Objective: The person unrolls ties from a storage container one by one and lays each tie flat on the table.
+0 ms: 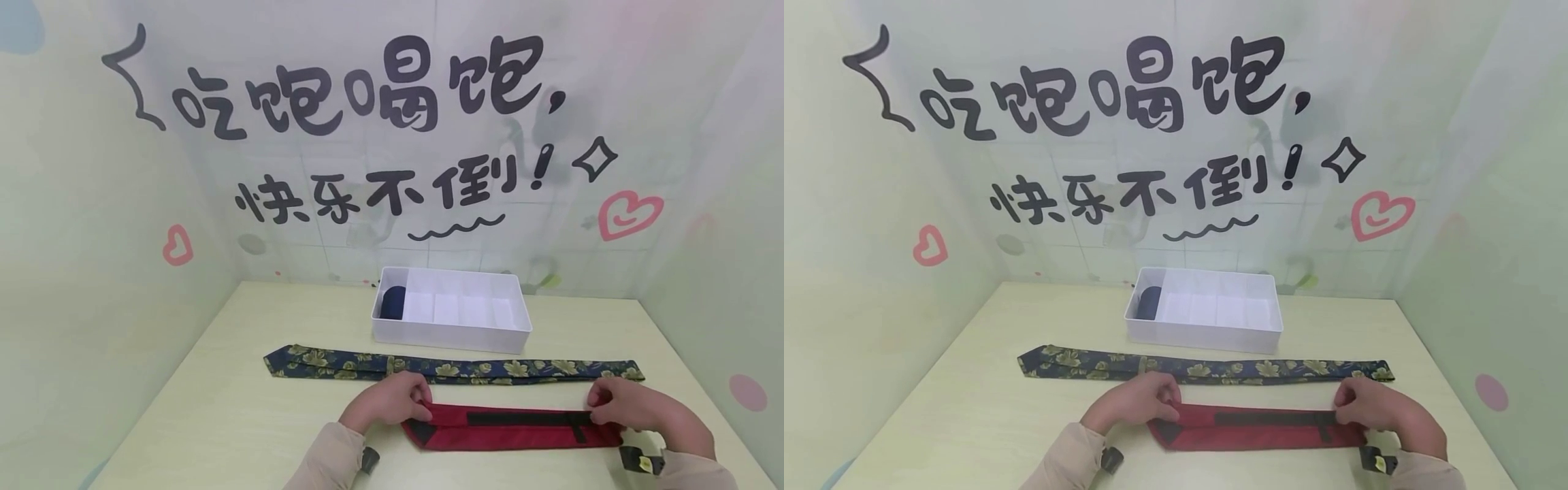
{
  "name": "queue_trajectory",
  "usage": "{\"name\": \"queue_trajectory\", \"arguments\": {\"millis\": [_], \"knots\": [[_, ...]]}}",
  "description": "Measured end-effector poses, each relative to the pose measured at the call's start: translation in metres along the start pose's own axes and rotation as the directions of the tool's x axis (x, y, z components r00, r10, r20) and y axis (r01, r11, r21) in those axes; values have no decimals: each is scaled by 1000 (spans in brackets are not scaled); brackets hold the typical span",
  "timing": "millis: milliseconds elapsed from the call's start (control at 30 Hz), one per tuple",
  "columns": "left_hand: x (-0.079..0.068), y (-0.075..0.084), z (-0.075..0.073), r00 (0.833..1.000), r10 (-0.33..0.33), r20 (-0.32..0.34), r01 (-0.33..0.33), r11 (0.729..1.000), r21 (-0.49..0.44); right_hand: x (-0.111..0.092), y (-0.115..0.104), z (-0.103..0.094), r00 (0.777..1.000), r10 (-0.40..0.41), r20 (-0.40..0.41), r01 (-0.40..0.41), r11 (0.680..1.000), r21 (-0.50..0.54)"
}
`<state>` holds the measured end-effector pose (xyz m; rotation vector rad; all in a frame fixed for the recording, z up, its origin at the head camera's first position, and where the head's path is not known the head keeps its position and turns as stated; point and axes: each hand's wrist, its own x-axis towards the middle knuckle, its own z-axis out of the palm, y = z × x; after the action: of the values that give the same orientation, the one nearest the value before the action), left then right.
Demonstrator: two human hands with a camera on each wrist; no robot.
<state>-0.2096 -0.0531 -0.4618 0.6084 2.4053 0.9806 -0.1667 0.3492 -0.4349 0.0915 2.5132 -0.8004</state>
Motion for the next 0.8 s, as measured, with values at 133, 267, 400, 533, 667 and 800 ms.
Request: {"name": "queue_trajectory", "arguments": {"millis": [133,267,400,533,667,800], "knots": [[0,0,0,1000,0,4,0,1000,1,-2,8,-7,999,-41,-11,41,999,-8],[0,1,-1,1000,-2,5,2,1000,3,-4,15,-13,997,-74,-12,74,997,-23],[-1,2,-2,1000,-8,4,8,1000,-1,-3,19,-14,999,-31,-20,30,998,-47],[-2,4,-2,1000,-13,7,13,1000,-6,-2,21,-13,1000,0,-20,-1,999,-53],[-2,4,-2,1000,-15,5,15,1000,0,-1,21,-12,1000,6,-16,-7,997,-77],[-1,3,-2,1000,-15,3,15,1000,5,0,22,-12,1000,14,-20,-16,993,-116]]}}
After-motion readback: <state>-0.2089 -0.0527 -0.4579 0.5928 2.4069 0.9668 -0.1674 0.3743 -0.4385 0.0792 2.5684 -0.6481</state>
